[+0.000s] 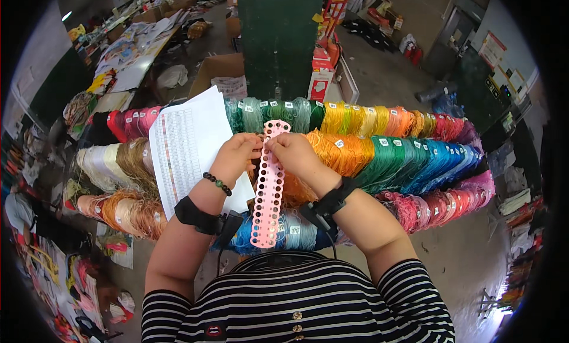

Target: The person holds a paper list and a pink plastic thread organizer while walking through a workshop to a rack of thread bundles. They pull individual strands from the bundles and loop them through the holes of the organizer while referencing the list.

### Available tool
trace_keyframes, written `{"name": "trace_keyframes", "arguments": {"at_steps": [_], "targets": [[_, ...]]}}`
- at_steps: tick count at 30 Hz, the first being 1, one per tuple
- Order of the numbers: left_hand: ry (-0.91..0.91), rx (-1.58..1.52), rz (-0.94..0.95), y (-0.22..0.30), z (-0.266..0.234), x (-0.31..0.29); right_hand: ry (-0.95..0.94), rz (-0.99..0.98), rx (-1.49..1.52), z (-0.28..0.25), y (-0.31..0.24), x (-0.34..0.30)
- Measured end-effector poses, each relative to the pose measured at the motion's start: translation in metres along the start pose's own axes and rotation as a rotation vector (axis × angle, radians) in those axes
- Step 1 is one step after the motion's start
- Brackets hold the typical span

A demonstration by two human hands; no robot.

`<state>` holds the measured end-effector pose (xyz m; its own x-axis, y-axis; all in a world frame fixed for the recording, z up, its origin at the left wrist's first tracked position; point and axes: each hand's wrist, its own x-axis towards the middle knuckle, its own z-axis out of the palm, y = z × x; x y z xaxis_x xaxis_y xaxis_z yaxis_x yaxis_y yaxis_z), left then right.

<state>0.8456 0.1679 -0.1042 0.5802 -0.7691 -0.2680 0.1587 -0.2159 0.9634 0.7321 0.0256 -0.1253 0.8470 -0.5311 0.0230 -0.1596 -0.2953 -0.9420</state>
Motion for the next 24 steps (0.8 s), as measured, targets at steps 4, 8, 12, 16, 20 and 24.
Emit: {"name": "trace_keyframes", "arguments": {"at_steps": [4,8,12,16,20,24], "targets": [[-0.038,0.019,0.018,0.009,0.004,0.009,0.026,0.025,-0.067,-0.001,-0.002,0.0],[-0.083,0.049,0.137,0.002,0.002,0.019,0.034,0.128,0.136,-0.001,0.001,0.001],[-0.134,0.008,0.184,0.005,0.004,0.019,0.02,0.23,0.286,-0.005,-0.006,-0.002],[-0.122,0.053,0.197,0.005,0.004,0.022,0.043,0.1,0.084,-0.005,-0.011,-0.004],[-0.082,0.054,0.193,0.004,0.006,0.019,0.111,-0.077,-0.251,-0.003,-0.018,-0.005],[-0.03,0.208,0.265,0.002,0.003,0.017,0.051,-0.07,-0.159,0.0,-0.012,-0.001]]}}
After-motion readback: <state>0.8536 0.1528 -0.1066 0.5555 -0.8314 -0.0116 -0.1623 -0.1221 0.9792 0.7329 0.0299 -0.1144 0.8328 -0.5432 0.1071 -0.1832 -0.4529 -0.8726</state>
